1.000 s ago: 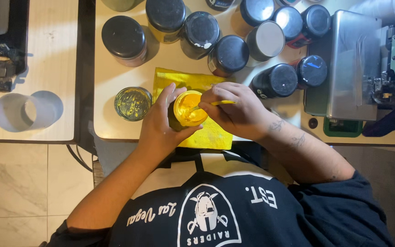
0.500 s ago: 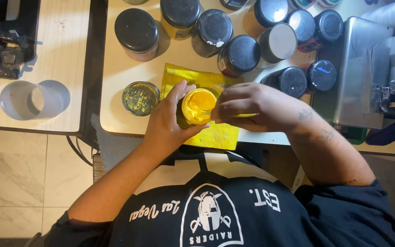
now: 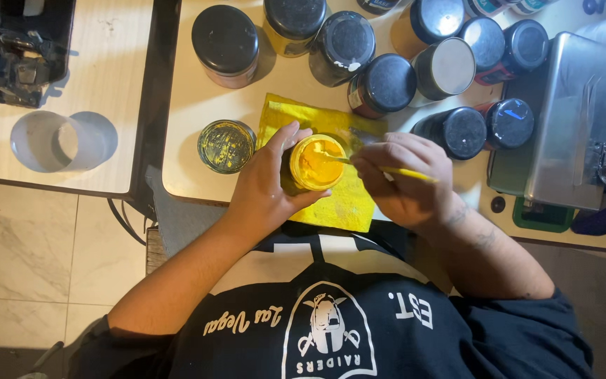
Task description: The person stirs a light blue paste in a small container with a yellow stick, then adds water from a plastic cup and continues stirring. They close the blue container, open a yellow container, and stir the yellow paste with the same stick.
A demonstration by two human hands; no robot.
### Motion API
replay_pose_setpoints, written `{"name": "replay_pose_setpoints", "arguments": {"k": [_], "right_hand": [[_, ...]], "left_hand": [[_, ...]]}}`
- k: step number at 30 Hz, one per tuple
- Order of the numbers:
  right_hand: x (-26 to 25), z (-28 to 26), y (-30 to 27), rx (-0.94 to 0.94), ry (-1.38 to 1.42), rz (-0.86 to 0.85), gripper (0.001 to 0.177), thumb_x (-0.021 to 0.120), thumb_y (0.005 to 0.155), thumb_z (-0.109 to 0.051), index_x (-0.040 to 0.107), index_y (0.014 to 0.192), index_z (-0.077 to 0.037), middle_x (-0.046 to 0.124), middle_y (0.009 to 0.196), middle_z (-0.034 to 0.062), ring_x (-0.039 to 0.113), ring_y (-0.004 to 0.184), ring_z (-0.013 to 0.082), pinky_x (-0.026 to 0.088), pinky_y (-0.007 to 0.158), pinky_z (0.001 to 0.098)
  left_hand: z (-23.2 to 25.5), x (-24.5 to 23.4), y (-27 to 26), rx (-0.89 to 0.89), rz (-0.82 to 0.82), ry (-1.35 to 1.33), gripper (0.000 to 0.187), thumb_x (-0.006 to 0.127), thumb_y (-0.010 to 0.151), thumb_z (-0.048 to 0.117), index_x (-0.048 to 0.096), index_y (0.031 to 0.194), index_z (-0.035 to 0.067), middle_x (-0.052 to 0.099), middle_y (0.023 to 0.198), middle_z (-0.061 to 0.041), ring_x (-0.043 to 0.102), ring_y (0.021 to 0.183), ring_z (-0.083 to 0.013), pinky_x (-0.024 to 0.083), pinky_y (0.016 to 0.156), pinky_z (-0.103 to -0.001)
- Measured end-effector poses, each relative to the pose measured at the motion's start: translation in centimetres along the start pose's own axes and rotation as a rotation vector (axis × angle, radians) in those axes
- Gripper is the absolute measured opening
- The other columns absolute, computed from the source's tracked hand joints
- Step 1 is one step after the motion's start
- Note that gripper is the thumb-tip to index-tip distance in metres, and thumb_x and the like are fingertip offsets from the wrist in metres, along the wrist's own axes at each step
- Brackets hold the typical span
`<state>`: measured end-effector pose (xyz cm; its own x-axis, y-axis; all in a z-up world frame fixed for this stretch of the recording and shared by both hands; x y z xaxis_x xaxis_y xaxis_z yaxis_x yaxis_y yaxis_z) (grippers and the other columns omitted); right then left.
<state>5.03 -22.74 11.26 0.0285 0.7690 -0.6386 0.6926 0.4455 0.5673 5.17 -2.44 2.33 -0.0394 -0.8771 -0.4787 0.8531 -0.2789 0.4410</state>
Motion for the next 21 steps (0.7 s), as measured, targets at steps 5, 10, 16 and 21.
{"name": "replay_pose_setpoints", "arguments": {"k": [5, 10, 16, 21], "right_hand": [[1.1, 0.9, 1.5, 0.021, 0.094, -0.049, 0.009, 0.067, 0.104, -0.002, 0.075, 0.101, 0.001, 0.061, 0.075, 0.0159, 0.063, 0.059, 0.0387, 0.056, 0.06, 0.0458], [3.0, 0.9, 2.0, 0.09, 0.336, -0.148, 0.01, 0.065, 0.107, -0.004, 0.073, 0.102, 0.0, 0.066, 0.083, 0.0187, 0.07, 0.07, 0.0411, 0.06, 0.07, 0.0476], [-0.1, 1.3, 2.8, 0.16, 0.322, -0.127, 0.021, 0.063, 0.109, -0.011, 0.074, 0.093, -0.004, 0.066, 0.077, 0.0127, 0.064, 0.061, 0.033, 0.054, 0.063, 0.0423], [-1.5, 0.0, 5.3, 0.023, 0.387, -0.318, 0.017, 0.065, 0.106, -0.005, 0.074, 0.092, -0.002, 0.065, 0.075, 0.0157, 0.068, 0.062, 0.0373, 0.055, 0.063, 0.0447]], "left_hand": [[0.0, -0.3, 0.2, -0.044, -0.038, -0.027, 0.103, 0.101, 0.082, 0.043, 0.045, 0.158, 0.002, 0.071, 0.143, -0.017, 0.072, 0.128, -0.036, 0.056, 0.114, -0.048], [-0.3, 0.0, -0.1, -0.063, -0.033, -0.022, 0.106, 0.102, 0.079, 0.045, 0.046, 0.157, 0.001, 0.071, 0.141, -0.018, 0.073, 0.127, -0.0366, 0.056, 0.113, -0.049], [-0.2, -0.4, 0.0, -0.067, -0.06, -0.054, 0.101, 0.099, 0.083, 0.042, 0.044, 0.159, 0.002, 0.07, 0.145, -0.017, 0.071, 0.13, -0.0368, 0.055, 0.115, -0.05], [-0.2, -0.3, 0.1, -0.069, -0.059, -0.063, 0.1, 0.1, 0.083, 0.043, 0.046, 0.158, 0.004, 0.07, 0.145, -0.016, 0.071, 0.131, -0.0346, 0.054, 0.116, -0.047]]}}
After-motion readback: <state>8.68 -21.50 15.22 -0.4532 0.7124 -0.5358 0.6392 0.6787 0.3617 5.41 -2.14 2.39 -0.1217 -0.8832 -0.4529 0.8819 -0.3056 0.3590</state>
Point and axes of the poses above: each hand's wrist, its own y-axis towards the middle knuckle, its own x-axis out of the palm, z = x × y, the point moved 6 cm from there along y, towards the middle knuckle
